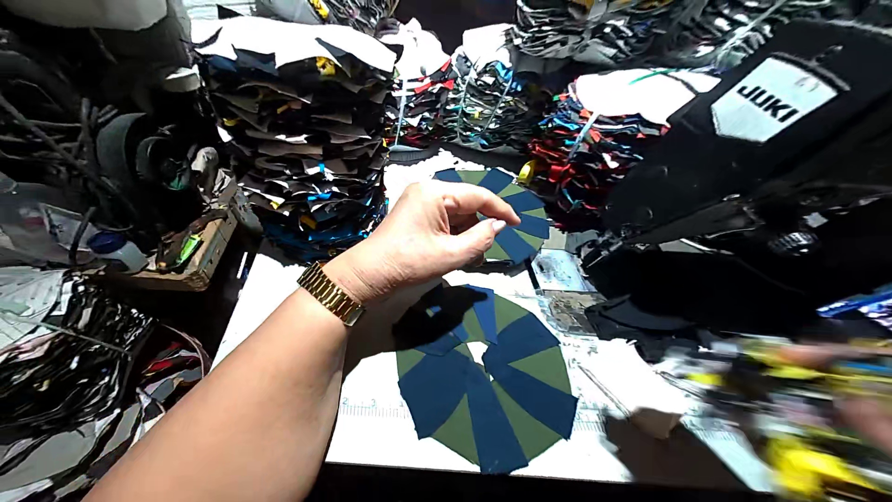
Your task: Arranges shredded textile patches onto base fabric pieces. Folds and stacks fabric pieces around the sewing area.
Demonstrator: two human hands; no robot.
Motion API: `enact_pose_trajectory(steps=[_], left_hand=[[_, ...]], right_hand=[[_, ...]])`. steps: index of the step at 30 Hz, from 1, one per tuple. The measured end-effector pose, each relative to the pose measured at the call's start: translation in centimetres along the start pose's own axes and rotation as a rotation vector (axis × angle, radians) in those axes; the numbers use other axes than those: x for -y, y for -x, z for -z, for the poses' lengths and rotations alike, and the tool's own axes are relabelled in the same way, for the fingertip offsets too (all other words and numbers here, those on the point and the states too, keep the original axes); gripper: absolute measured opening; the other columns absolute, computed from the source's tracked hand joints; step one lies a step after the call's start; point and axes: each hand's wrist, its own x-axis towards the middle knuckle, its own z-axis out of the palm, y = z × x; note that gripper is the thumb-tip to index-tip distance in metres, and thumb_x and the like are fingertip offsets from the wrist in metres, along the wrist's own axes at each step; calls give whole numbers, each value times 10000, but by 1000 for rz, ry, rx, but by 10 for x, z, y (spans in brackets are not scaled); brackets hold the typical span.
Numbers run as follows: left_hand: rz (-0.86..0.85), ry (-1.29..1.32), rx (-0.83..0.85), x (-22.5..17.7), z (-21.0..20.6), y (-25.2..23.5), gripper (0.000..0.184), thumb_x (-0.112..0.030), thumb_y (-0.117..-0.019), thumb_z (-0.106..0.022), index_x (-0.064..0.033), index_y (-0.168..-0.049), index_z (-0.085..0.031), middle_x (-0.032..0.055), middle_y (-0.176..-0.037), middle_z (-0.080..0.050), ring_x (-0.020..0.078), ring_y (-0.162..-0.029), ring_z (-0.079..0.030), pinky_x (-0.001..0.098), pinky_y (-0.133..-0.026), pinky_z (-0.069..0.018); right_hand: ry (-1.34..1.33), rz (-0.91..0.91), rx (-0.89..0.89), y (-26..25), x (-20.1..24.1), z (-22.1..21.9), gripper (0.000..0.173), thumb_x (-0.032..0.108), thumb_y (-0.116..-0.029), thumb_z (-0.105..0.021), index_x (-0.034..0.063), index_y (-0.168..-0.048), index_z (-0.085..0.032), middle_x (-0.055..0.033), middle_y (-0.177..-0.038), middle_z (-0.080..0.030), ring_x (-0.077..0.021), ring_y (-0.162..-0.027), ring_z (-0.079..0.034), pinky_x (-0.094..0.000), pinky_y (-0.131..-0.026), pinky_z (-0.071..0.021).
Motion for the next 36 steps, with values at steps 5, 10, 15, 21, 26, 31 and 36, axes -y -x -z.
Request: enact_pose_trajectory(steps=[5, 10, 15, 21, 26, 31, 36], left_hand=[[219, -60, 352, -7, 18, 1, 136, -58, -988, -622, 11, -983, -739, 13, -698, -654, 18, -553, -569, 181, -517, -485], [414, -150, 591, -8, 26, 2, 138, -99, -980, -651, -29, -891, -729, -3, -627, -606, 23, -498, -502, 188, -466, -397], [433, -140, 603, -11, 25, 1, 121, -140, -977, -672, -48, -920, -725, -13, -662, -610, 25, -533, -520, 190, -497, -422], [339, -83, 622, -21, 12, 2, 262, -268, -871, -830, -55, -986, -733, -10, -634, -577, 37, -540, -495, 197, -514, -416], [417, -255, 749, -24, 0, 1, 214, -214, -860, -840, -65, -962, -726, 12, -707, -618, 78, -614, -543, 264, -578, -463], [440, -314, 792, -22, 4, -1, 128, -144, -874, -813, -71, -912, -715, 6, -675, -590, 77, -588, -513, 263, -544, -425], [441, -329, 767, -17, 8, -1, 162, -215, -889, -811, -90, -863, -711, -12, -675, -593, 63, -593, -522, 251, -541, -423]], right_hand=[[483, 347, 181, -32, -52, -79, 256, 202, -943, -566, 202, -1146, -721, 70, -1113, -667, -36, -1004, -644, -247, -823, -578], [809, 452, 259, -41, -67, -105, 410, 442, -991, -489, 280, -1318, -677, -35, -1256, -591, -185, -1087, -607, -406, -814, -542], [482, 299, 347, -47, -51, -65, 627, 485, -922, -679, 309, -1499, -507, 26, -1466, -494, -105, -1153, -615, -308, -865, -598], [437, 314, 170, -37, -56, -62, 262, 297, -916, -729, 178, -1149, -747, 14, -1146, -667, -107, -930, -687, -277, -769, -633], [690, 503, 136, -34, -73, -86, 219, 269, -956, -625, 182, -1070, -791, 14, -1037, -661, -37, -931, -631, -199, -776, -552], [622, 476, 171, -38, -71, -68, 171, 210, -935, -627, 186, -1007, -780, 31, -1044, -649, -27, -938, -634, -180, -776, -569], [656, 495, 205, -38, -81, -67, 166, 238, -931, -622, 232, -963, -785, 33, -1034, -623, -55, -968, -606, -220, -798, -536]])
